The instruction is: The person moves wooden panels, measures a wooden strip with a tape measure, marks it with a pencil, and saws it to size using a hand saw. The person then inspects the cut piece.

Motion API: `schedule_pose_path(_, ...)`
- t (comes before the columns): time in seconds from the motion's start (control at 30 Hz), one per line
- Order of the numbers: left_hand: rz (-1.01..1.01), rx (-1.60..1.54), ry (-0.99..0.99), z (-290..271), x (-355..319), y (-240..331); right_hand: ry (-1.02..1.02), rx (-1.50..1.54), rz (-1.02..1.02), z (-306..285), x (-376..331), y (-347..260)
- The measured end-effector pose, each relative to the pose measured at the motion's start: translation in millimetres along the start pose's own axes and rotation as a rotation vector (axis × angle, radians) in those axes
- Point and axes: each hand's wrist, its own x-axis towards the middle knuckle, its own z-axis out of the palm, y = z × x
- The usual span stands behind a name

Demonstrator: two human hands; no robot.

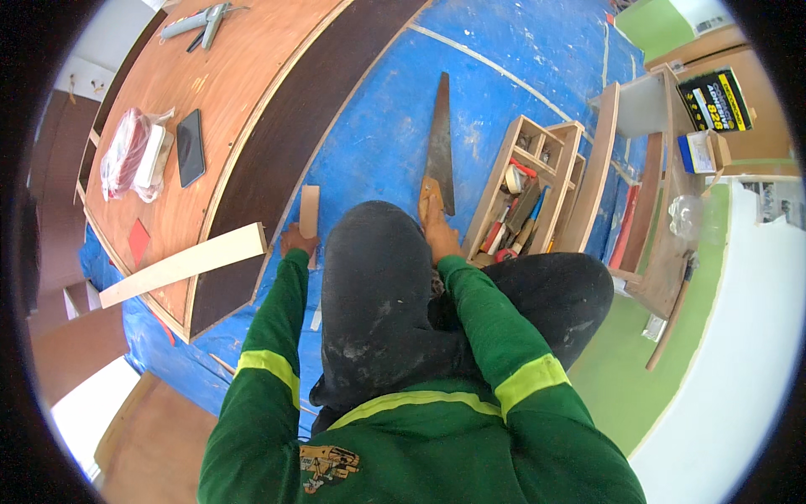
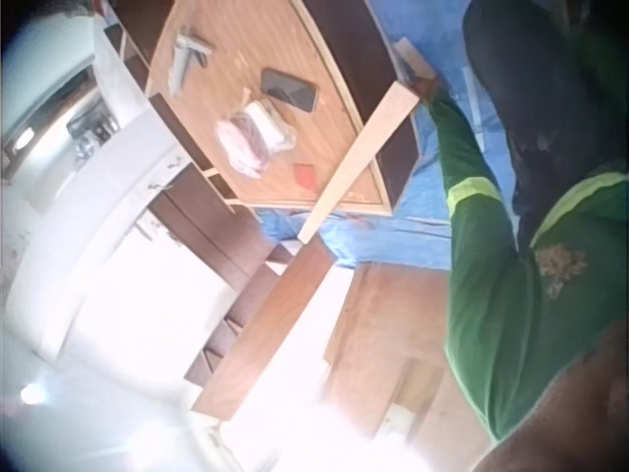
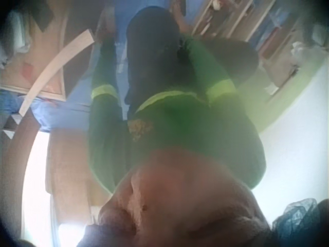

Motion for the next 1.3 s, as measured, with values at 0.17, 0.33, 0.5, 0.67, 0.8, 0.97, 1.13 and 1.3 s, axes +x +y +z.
schedule_pose_path(0.17,0.214,-0.65,-0.096,44.9,-49.7,-60.3,-0.251,0.161,0.189,-26.5,-0.8,-47.6)
schedule_pose_path(0.33,0.419,-0.869,-0.168,-43.7,-167.8,17.5,-0.195,0.366,0.026,-2.8,18.1,46.4)
schedule_pose_path(0.5,0.527,-0.834,0.012,-117.1,-218.9,44.7,0.08,1.081,0.096,-139.3,13.0,-88.0)
schedule_pose_path(0.67,0.878,-0.576,0.355,-210.5,-270.5,109.2,0.249,0.993,-0.386,-318.6,-77.9,-201.6)
schedule_pose_path(0.8,1.081,-0.436,0.434,-250.5,-307.1,159.9,0.181,0.881,-0.545,-350.8,-127.3,-237.5)
schedule_pose_path(0.97,1.215,-0.237,0.514,-278.4,-339.5,199.6,0.193,1.168,-0.418,-365.2,-146.8,-212.8)
schedule_pose_path(1.13,1.336,-0.078,0.482,-284.9,-345.7,218.4,0.278,1.451,-0.261,-340.9,-145.6,-174.8)
schedule_pose_path(1.3,1.46,-0.082,0.162,-271.7,-331.2,246.7,0.378,1.417,-0.152,-336.5,-146.3,-133.8)
